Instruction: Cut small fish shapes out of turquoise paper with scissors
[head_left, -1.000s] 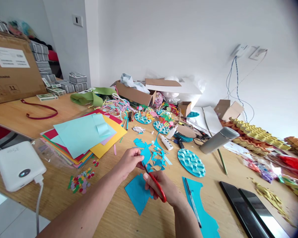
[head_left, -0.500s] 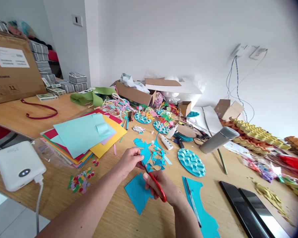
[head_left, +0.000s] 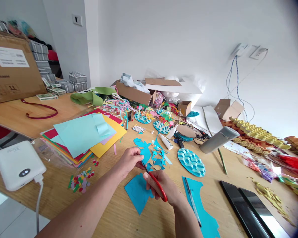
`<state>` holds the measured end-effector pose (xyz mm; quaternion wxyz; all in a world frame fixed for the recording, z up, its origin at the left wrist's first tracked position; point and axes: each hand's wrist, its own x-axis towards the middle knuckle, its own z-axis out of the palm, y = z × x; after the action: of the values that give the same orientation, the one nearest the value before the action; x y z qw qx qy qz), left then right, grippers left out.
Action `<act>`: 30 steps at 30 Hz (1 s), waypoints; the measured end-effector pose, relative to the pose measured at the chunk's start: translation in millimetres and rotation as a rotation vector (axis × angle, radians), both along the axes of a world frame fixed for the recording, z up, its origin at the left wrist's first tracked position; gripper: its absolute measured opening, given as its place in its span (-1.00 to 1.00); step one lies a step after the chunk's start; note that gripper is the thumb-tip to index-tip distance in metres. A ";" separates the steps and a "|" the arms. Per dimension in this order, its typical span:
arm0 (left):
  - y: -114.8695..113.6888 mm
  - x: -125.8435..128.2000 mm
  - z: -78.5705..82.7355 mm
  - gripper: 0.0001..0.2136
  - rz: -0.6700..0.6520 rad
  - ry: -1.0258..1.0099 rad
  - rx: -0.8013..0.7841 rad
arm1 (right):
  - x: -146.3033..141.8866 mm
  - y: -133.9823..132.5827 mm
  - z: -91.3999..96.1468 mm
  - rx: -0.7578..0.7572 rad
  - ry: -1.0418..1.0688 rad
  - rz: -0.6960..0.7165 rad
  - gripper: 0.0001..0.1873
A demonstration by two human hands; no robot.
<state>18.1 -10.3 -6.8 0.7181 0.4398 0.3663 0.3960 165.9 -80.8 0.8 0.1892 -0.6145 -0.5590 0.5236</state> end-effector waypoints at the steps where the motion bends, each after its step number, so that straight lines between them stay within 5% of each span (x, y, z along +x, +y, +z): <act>1: 0.0 -0.1 -0.3 -0.76 -0.003 -0.003 0.000 | 0.2 0.0 -0.6 0.002 0.000 0.001 -0.39; 30: -0.3 -1.6 0.5 -0.77 -0.017 -0.019 -0.009 | 0.8 -1.3 3.1 0.003 0.024 0.053 -0.36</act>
<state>16.5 -10.6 -6.3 0.7270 0.4357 0.3574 0.3923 166.7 -82.1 3.9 0.1828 -0.5929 -0.5736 0.5348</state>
